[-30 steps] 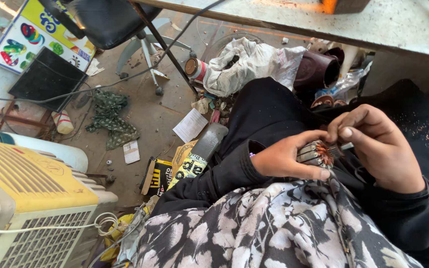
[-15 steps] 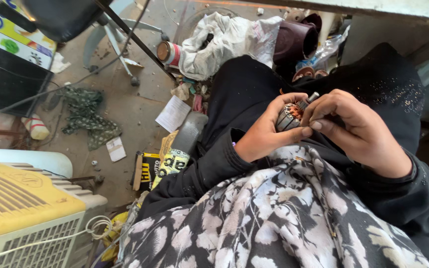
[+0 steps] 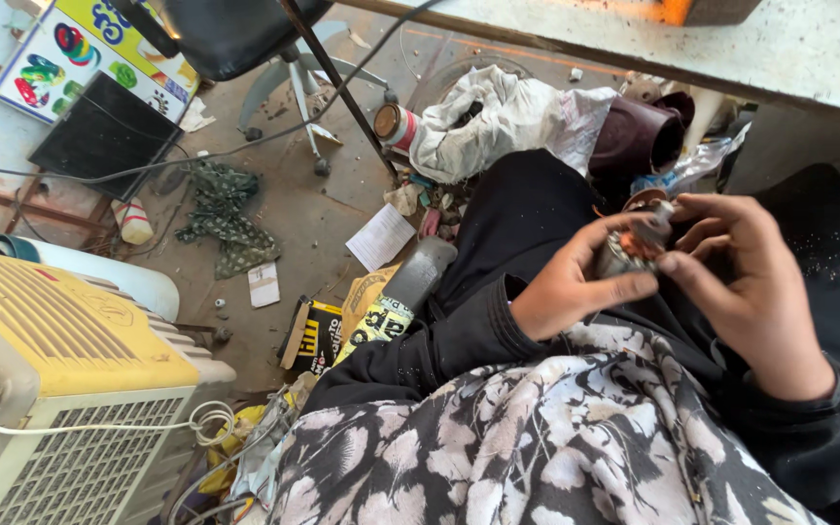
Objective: The person holds a small motor armature and uses a screwdriver to adjust or remove copper windings. They then use their fingers to pull and reposition the copper wires on the armature.
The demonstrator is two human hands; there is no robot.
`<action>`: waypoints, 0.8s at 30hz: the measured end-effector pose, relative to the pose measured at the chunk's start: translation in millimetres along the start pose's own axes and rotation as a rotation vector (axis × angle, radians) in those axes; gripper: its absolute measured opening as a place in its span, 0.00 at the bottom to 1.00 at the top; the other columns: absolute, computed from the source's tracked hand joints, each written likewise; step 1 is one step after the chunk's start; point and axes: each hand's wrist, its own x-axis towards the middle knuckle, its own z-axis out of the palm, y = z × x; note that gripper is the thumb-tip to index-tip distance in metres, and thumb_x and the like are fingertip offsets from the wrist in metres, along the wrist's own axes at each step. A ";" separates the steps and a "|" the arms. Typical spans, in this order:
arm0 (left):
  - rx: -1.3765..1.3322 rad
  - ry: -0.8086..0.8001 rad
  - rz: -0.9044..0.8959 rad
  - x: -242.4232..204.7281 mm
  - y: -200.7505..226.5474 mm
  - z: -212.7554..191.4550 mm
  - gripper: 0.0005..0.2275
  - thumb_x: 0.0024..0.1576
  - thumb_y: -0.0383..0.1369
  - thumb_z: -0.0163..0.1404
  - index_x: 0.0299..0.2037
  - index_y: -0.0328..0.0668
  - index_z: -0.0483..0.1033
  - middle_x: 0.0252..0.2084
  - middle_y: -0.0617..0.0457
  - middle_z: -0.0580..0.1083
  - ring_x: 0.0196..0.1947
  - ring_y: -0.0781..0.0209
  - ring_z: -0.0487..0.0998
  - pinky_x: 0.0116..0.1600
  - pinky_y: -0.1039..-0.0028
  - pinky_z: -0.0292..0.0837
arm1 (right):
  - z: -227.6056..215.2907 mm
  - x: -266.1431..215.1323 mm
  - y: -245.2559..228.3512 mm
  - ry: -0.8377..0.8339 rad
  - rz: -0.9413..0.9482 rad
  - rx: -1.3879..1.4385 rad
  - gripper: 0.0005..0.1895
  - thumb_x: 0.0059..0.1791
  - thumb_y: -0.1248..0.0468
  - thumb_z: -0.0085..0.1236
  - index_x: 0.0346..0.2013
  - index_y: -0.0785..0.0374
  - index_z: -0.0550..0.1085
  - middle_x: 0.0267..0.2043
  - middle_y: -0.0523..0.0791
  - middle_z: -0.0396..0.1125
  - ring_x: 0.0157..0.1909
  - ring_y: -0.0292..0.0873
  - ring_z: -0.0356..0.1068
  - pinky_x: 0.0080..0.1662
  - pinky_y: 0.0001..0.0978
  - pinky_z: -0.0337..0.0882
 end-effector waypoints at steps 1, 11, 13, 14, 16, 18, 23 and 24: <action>0.025 -0.032 0.026 -0.3 2.1 1.7 0.28 0.62 0.30 0.59 0.70 0.34 0.59 0.62 0.52 0.69 0.62 0.67 0.71 0.70 0.74 0.69 | 0.5 1.3 -0.3 0.006 -0.030 -0.041 0.25 0.49 0.73 0.62 0.61 0.70 0.68 0.51 0.45 0.64 0.48 0.34 0.67 0.47 0.25 0.69; 0.102 -0.041 0.029 0.2 10.2 8.1 0.33 0.58 0.29 0.63 0.71 0.33 0.59 0.63 0.51 0.67 0.65 0.65 0.69 0.71 0.72 0.67 | 1.2 -3.2 -1.7 0.011 -0.097 -0.004 0.20 0.49 0.74 0.62 0.55 0.71 0.70 0.55 0.46 0.63 0.50 0.35 0.68 0.49 0.25 0.71; 0.041 -0.078 0.040 -0.2 8.0 7.0 0.35 0.58 0.30 0.63 0.73 0.36 0.57 0.63 0.52 0.67 0.67 0.66 0.68 0.71 0.73 0.68 | -0.5 -4.2 -2.9 -0.009 -0.094 0.049 0.19 0.49 0.75 0.60 0.55 0.72 0.70 0.56 0.46 0.63 0.52 0.36 0.69 0.52 0.26 0.72; 0.008 -0.087 -0.011 -0.6 6.2 5.8 0.35 0.58 0.30 0.63 0.73 0.35 0.57 0.63 0.51 0.67 0.65 0.65 0.70 0.69 0.73 0.69 | -1.2 -4.5 -3.6 -0.018 -0.084 0.087 0.19 0.49 0.75 0.59 0.55 0.72 0.69 0.56 0.46 0.63 0.54 0.36 0.70 0.53 0.26 0.73; -0.057 -0.102 -0.115 -1.6 1.9 2.3 0.35 0.58 0.30 0.63 0.73 0.33 0.57 0.62 0.49 0.69 0.62 0.65 0.72 0.66 0.73 0.71 | -2.6 -5.1 -5.2 -0.037 -0.059 0.126 0.19 0.49 0.75 0.58 0.55 0.72 0.70 0.57 0.45 0.63 0.54 0.36 0.70 0.54 0.27 0.74; -0.093 -0.106 -0.220 0.2 -3.1 -2.0 0.34 0.58 0.29 0.63 0.72 0.29 0.58 0.59 0.49 0.69 0.59 0.65 0.73 0.63 0.72 0.72 | -4.3 -5.8 -6.9 -0.054 -0.029 0.129 0.19 0.49 0.76 0.58 0.55 0.73 0.70 0.57 0.46 0.63 0.54 0.36 0.69 0.53 0.27 0.74; -0.106 -0.102 -0.247 -1.0 -11.9 -4.5 0.28 0.62 0.30 0.61 0.67 0.21 0.61 0.53 0.50 0.71 0.55 0.65 0.74 0.61 0.76 0.73 | -3.2 -5.8 -5.9 -0.014 -0.038 0.021 0.21 0.48 0.73 0.62 0.56 0.70 0.73 0.54 0.46 0.65 0.49 0.36 0.67 0.49 0.27 0.70; -0.128 -0.095 -0.237 -2.1 -12.0 -3.6 0.28 0.63 0.30 0.60 0.67 0.22 0.60 0.53 0.50 0.71 0.55 0.65 0.74 0.60 0.76 0.73 | -3.1 -5.3 -4.5 -0.002 -0.057 -0.035 0.22 0.47 0.72 0.64 0.56 0.69 0.74 0.52 0.47 0.66 0.47 0.36 0.66 0.48 0.27 0.68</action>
